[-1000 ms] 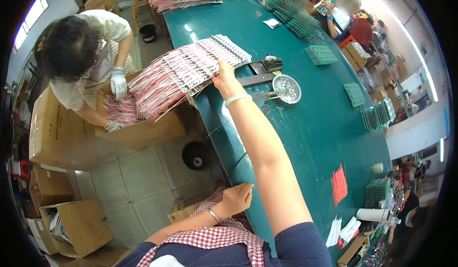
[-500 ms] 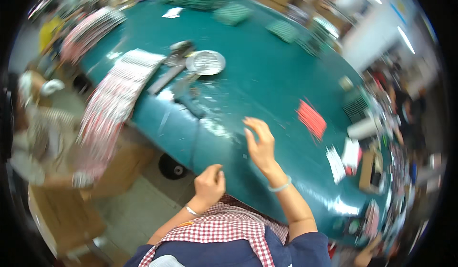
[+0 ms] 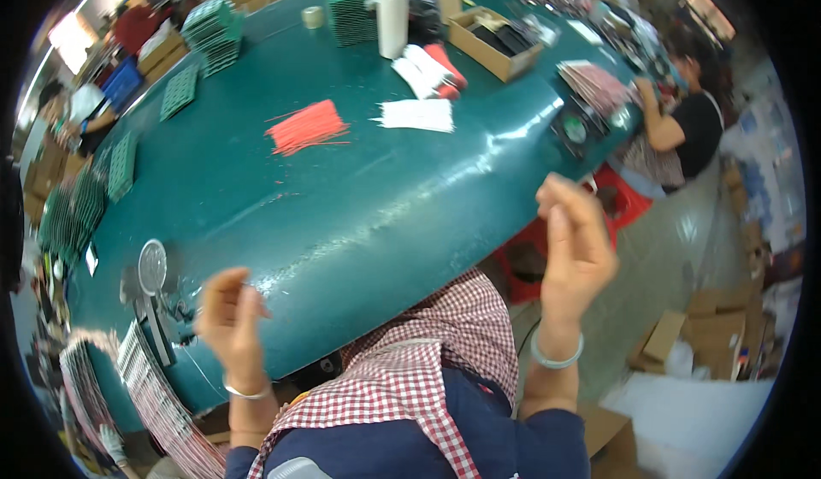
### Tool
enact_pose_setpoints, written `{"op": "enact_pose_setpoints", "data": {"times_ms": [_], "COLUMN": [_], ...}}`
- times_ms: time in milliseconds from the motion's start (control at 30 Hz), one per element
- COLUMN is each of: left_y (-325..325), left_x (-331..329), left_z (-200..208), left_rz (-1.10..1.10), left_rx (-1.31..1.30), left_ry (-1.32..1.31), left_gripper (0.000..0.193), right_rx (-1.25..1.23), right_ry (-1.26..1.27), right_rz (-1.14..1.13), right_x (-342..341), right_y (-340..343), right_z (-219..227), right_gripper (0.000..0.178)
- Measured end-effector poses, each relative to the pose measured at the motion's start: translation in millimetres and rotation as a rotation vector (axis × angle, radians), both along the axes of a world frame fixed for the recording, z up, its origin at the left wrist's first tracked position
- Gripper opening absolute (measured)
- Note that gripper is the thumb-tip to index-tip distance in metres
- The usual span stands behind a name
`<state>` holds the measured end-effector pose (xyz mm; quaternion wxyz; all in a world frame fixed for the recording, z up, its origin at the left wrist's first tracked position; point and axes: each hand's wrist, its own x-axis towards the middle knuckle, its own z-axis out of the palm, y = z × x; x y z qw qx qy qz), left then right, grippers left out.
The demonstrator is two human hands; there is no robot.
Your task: The person uses a soldering iron to attach red wires to a white LED strip on a green workbench. They repeatedly heat the connection points and feed solder to secure the wires. The person works on multiple connection points along the strip throughout the clip.
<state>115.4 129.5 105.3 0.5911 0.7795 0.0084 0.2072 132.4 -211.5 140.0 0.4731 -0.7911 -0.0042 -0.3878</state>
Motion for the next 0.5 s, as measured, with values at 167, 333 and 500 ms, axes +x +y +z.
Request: {"op": "enact_pose_setpoints", "data": {"times_ms": [167, 333, 500], "left_y": [-5, -49, -93], "left_x": [44, 91, 104], "left_z": [61, 9, -54], "left_rz": [-0.066, -0.147, -0.393], "left_rx": [-0.059, 0.265, 0.435], "left_ry": [-0.538, -0.197, 0.107], "left_gripper": [0.023, 0.021, 0.030], "right_rx": [-0.290, -0.466, 0.194], "right_ry": [-0.680, -0.239, 0.278], "right_rz": [-0.277, -0.515, -0.556], "right_x": [-1, 4, -32], "right_y": [-19, -90, -177], "right_z": [78, 11, -128], "right_gripper": [0.020, 0.014, 0.017]}}
